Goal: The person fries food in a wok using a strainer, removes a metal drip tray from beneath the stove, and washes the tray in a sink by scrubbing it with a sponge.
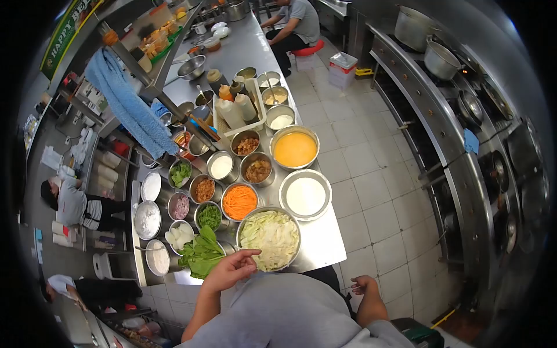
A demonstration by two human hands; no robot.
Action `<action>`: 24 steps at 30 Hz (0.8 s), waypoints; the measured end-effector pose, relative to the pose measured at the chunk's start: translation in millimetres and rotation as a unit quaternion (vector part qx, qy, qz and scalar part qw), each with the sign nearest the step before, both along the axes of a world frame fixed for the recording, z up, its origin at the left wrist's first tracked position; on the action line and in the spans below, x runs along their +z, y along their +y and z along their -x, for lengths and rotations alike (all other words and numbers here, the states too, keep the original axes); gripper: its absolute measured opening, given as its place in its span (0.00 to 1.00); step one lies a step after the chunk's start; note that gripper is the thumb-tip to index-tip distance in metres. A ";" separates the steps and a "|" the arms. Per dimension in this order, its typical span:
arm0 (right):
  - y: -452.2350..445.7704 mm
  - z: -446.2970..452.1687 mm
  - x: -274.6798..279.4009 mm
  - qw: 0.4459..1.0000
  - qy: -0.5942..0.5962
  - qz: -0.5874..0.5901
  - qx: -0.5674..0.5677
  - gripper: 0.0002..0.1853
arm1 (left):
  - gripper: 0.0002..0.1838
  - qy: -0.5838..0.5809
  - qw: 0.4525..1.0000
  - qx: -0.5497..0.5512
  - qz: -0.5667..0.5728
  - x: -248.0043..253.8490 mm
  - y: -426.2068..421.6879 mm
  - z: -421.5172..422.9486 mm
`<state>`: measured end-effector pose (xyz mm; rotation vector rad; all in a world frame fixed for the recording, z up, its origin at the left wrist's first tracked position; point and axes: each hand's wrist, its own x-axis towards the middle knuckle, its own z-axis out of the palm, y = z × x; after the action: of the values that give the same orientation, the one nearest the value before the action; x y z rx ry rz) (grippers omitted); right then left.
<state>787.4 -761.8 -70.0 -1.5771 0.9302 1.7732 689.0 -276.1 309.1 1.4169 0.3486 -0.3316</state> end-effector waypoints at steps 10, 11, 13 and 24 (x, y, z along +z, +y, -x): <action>-38.5 -40.3 13.9 0.998 -0.056 -0.004 -0.039 0.18 | 0.22 -0.011 0.999 -0.019 -0.025 -4.2 -22.7 -25.3; -38.6 -37.6 18.1 0.996 -0.074 0.001 -0.039 0.18 | 0.21 -0.041 0.999 -0.036 -0.008 -8.2 -19.2 -27.3; -39.1 -36.8 23.5 0.997 -0.057 0.016 -0.056 0.20 | 0.23 -0.054 0.996 -0.068 0.008 -5.8 -14.6 -35.1; -114.4 -68.9 -0.9 1.000 0.007 0.028 -0.006 0.23 | 0.25 -0.050 0.997 -0.061 0.005 -13.4 -57.4 -85.4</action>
<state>856.3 -876.3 -70.9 -1.5912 1.0018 1.7662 774.4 -333.5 295.8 1.4419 0.1795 -0.3603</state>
